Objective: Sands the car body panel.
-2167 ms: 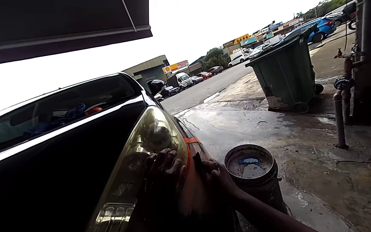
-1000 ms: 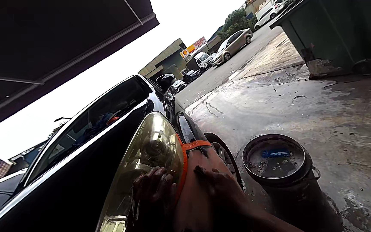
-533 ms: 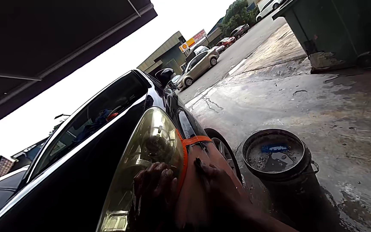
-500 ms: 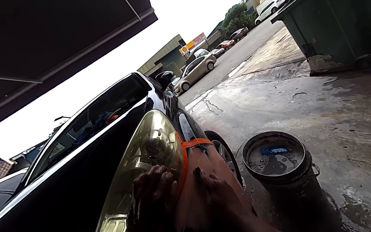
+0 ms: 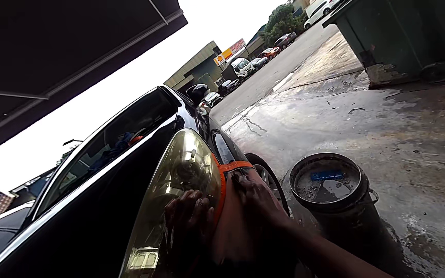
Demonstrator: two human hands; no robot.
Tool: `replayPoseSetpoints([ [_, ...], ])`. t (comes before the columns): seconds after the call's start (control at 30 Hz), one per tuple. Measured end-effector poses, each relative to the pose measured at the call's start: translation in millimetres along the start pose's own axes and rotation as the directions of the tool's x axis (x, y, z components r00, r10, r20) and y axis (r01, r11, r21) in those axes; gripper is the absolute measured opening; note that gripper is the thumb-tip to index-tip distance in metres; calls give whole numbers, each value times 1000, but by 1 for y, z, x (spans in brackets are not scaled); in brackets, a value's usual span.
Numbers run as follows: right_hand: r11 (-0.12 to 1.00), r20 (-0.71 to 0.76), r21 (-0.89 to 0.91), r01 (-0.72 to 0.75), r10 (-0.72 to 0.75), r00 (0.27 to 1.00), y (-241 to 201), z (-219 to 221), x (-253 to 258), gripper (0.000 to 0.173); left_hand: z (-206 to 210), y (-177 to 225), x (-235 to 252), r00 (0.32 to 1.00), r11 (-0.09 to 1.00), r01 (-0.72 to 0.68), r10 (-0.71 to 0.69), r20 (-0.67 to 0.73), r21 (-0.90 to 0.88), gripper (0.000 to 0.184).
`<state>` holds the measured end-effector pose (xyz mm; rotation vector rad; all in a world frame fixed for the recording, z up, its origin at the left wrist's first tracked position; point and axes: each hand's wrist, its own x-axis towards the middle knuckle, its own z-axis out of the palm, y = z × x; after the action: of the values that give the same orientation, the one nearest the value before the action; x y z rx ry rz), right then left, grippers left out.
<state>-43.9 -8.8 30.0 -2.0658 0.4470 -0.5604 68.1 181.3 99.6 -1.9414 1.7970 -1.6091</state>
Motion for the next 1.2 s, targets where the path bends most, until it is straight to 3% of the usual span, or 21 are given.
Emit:
replayPoseSetpoints([
  [0.1,997,32,7,73,-73,997,-3,4,-17,39,5,-4,2,1000,1000,-4,5,-22,10,32],
  [0.23,998,-16,44,-38,39,999,-7,-7,20,24,2,-3,0,1000,1000,-8,8,0,0,30],
  [0.33,999,3,34,25,-25,1000,-10,10,-19,37,1,-2,1,1000,1000,-3,3,-5,1,30],
  [0.4,996,-5,58,61,-61,998,-2,6,-17,35,4,-2,2,1000,1000,1,-1,-23,5,30],
  [0.53,996,-63,73,-51,55,996,-2,-2,17,28,2,-1,-4,1000,1000,-6,6,1,6,30],
  [0.67,997,-10,25,69,-69,998,4,11,-23,38,1,-1,-1,1000,1000,-6,6,-20,17,29],
  [0.83,995,-81,79,-58,64,995,12,4,13,34,0,0,-8,1000,1000,-12,12,-8,9,30],
  [0.93,996,-53,64,66,-62,997,10,17,-25,41,1,-3,-4,1000,1000,-12,13,-17,21,30],
  [1.1,997,-73,78,-30,35,997,16,3,12,30,-2,-2,-9,1000,1000,-18,18,0,6,29],
  [1.2,994,-20,66,84,-83,996,16,12,-22,39,-1,-2,-5,1000,1000,-11,11,-1,17,29],
])
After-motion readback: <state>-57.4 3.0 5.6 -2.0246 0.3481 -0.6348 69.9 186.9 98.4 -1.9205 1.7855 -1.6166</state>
